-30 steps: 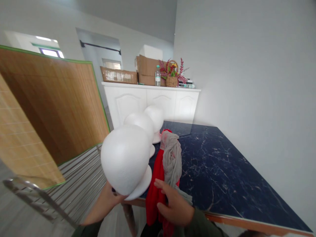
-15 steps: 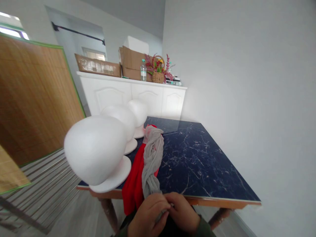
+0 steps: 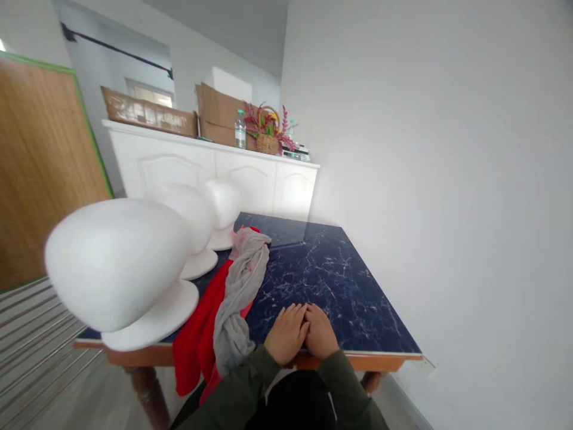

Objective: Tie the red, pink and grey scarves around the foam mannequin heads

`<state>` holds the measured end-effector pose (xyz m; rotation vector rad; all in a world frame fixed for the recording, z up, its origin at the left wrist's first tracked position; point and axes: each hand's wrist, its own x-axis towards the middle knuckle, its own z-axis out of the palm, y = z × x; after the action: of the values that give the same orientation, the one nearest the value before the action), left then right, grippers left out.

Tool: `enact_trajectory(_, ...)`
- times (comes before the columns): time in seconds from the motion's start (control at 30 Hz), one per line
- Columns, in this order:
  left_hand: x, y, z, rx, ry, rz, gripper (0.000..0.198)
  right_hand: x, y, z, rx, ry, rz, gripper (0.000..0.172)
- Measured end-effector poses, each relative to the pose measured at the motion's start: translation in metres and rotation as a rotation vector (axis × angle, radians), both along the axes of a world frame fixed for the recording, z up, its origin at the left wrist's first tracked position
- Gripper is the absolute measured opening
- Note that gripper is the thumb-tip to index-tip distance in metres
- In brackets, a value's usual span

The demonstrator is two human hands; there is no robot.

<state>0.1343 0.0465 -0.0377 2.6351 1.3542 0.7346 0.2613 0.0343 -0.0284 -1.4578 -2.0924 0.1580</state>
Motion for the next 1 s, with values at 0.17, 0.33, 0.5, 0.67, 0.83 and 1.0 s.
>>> enact_trajectory(0.17, -0.002, -0.001, 0.002, 0.013, 0.035, 0.0, 0.044, 0.001, 0.001, -0.005, 0.009, 0.027, -0.034, 0.045)
enact_trajectory(0.33, 0.0, -0.002, 0.004, 0.015, 0.046, 0.009, 0.043, 0.001, 0.002, -0.007, 0.03, 0.025, -0.036, 0.045)
enact_trajectory(0.5, 0.0, -0.002, 0.003, 0.031, 0.042, 0.014, 0.043, 0.003, 0.003, -0.013, 0.042, 0.016, -0.039, 0.044)
enact_trajectory(0.67, 0.0, -0.001, -0.001, 0.06, 0.023, 0.006, 0.042, 0.006, 0.006, -0.022, 0.06, -0.005, -0.059, 0.043)
enact_trajectory(0.83, 0.0, -0.002, 0.0, 0.064, 0.012, 0.007, 0.042, 0.006, 0.006, -0.019, 0.062, -0.022, -0.031, 0.045)
enact_trajectory(1.0, -0.001, -0.004, 0.004, 0.033, 0.014, 0.005, 0.043, 0.004, 0.003, -0.013, 0.045, -0.002, -0.043, 0.047)
